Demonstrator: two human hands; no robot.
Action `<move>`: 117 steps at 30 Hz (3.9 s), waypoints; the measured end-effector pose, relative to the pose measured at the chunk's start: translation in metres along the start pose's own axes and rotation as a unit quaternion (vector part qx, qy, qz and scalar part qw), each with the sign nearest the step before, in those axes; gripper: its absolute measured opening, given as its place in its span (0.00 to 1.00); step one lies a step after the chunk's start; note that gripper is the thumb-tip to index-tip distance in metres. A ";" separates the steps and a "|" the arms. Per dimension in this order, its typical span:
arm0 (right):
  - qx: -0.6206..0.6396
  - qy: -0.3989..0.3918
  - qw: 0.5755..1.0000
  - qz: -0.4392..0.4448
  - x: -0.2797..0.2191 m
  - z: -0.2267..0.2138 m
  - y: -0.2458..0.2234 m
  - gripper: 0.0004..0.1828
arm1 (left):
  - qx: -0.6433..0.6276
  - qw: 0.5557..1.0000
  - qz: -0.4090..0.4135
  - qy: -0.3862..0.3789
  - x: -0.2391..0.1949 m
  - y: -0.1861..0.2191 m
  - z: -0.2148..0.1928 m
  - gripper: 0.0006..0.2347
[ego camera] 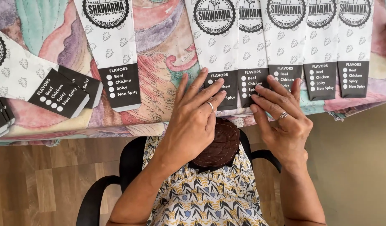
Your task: The person attaches small black labels to the bottom of white shawarma paper wrappers, then stacks and aligns the finished wrappers. The person handles the wrappers and labels by hand, arranging them in a neat pile on the table.
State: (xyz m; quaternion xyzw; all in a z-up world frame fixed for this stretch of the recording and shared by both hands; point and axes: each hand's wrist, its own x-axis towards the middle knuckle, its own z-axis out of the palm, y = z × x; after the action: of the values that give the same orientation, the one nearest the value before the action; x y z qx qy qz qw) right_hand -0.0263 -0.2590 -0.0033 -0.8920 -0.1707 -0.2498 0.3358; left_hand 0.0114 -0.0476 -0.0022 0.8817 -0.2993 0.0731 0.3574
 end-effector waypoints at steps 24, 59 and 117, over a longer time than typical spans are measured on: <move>0.015 -0.054 0.994 -0.091 0.015 0.031 -0.025 0.07 | 0.131 0.982 -0.113 0.077 -0.042 -0.019 -0.019 0.26; 0.099 -0.093 0.984 -0.118 0.048 0.051 -0.048 0.04 | -0.046 0.974 -0.013 0.219 -0.038 -0.018 -0.025 0.02; 0.073 -0.156 0.961 -0.216 0.047 0.098 -0.093 0.12 | 0.048 0.921 -0.277 0.269 -0.047 -0.070 -0.082 0.25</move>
State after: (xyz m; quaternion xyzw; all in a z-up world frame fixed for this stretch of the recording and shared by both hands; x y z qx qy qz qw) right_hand 0.0012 -0.1189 0.0069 -0.8347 -0.4277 -0.1613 0.3072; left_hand 0.0208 0.0698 0.0011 0.8924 0.0688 0.2200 0.3879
